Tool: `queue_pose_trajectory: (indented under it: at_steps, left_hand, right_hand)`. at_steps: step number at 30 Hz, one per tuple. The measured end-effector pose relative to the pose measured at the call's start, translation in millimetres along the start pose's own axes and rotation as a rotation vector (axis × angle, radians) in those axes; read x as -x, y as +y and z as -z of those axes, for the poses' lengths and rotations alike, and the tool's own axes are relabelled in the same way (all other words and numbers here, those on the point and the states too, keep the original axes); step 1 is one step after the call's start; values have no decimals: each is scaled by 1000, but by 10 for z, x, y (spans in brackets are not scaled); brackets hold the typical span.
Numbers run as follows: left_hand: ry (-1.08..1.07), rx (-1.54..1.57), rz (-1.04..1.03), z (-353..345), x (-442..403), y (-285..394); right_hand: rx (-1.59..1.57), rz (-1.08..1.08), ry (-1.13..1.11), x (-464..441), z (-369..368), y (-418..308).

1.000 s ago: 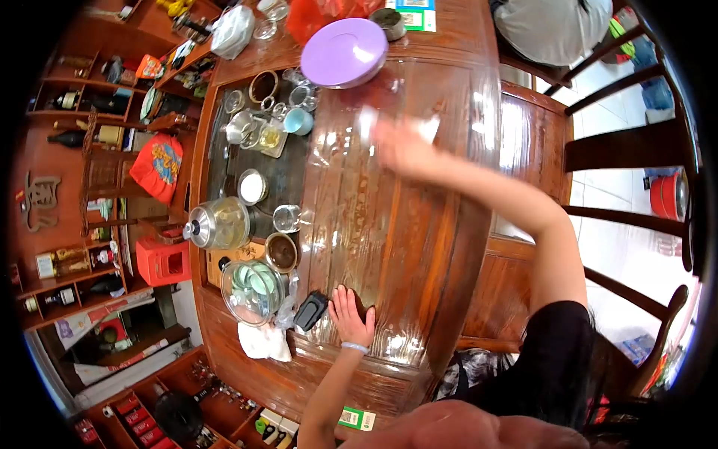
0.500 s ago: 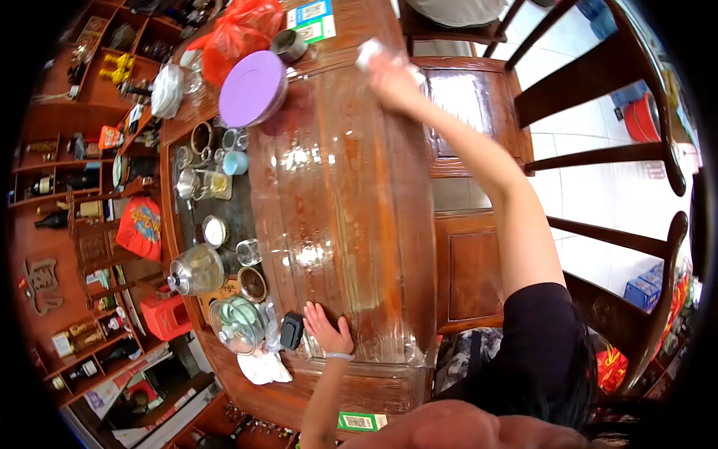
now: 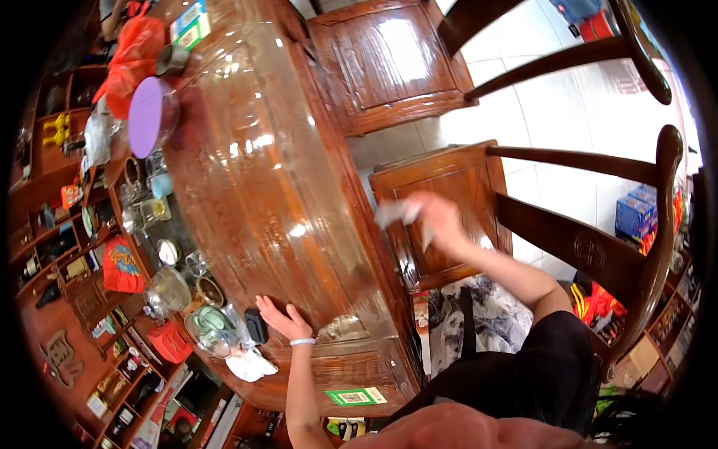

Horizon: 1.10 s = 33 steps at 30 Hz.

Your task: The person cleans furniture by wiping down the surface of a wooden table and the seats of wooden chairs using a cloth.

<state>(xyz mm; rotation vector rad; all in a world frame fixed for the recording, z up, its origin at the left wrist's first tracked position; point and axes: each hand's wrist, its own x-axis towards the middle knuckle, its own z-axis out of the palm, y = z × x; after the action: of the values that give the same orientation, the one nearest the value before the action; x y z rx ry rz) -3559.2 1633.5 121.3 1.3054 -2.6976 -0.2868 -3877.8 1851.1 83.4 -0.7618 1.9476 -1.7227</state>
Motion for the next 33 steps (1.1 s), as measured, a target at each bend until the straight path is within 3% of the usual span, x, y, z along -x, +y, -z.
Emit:
queue_pose_trajectory:
  at_steps: [1, 2, 3, 4, 6, 8, 10, 13, 14, 16, 18, 20, 22, 23, 24, 27, 29, 31, 32, 33]
  left_hand:
    - [-5, -8, 18, -17, 10, -17]
    - [0, -2, 2, -28, 13, -43]
    - [6, 6, 2, -52, -6, -36]
    - [3, 7, 7, -37, 14, -38]
    - [11, 16, 11, -43, 10, -25]
    - [14, 15, 11, -53, 24, -47]
    - [11, 16, 19, -56, 26, -46]
    - [20, 23, 23, -60, 25, -41]
    - [26, 27, 14, -68, 26, -40]
    - [24, 37, 26, -80, 30, -44]
    - [38, 51, 17, -81, 30, -36]
    - [37, 46, 24, -79, 35, -36]
    - [42, 57, 9, -84, 30, -44]
    - [39, 61, 2, -91, 37, -67]
    - [37, 54, 7, -100, 41, -55]
    - [54, 79, 2, -103, 38, -44]
    - [56, 80, -3, -103, 54, -50]
    - [72, 82, -26, -114, 48, -104]
    - [73, 77, -23, -124, 45, -107]
    - [74, 84, -19, -120, 52, -95]
  right_hand:
    - [-82, -522, 302, -78, 239, 323]
    - [38, -610, 465, -42, 518, 1001]
    - [117, -588, 508, 19, 806, 1566]
    - [391, -495, 517, 3, 1006, 1779]
    - [712, -154, 439, -61, 1277, 2194]
    - [960, -66, 361, -136, 1337, 2262]
    - [1074, -126, 294, -76, 1333, 2337]
    - [1010, -342, 405, 45, 1213, 2711]
    - [986, -318, 492, 18, 1107, 2810]
    - [852, -342, 451, -84, 833, 2872]
    - [869, -205, 395, -118, 338, 2808]
    - [302, -456, 314, -46, -155, 2610]
    - [-17, -315, 80, 356, -609, 2481]
    - [-18, -557, -253, 564, -722, 2374]
    - [-1, -567, -523, 754, -806, 2160]
    - [153, -435, -1063, 1677, -903, 2045]
    - [101, -212, -1140, 2989, -937, 2355]
    - [66, -104, -1169, 3327, -848, 2204]
    - [-181, -529, -828, 3220, -771, 1927]
    - [-521, -878, -650, 2933, -682, 1740]
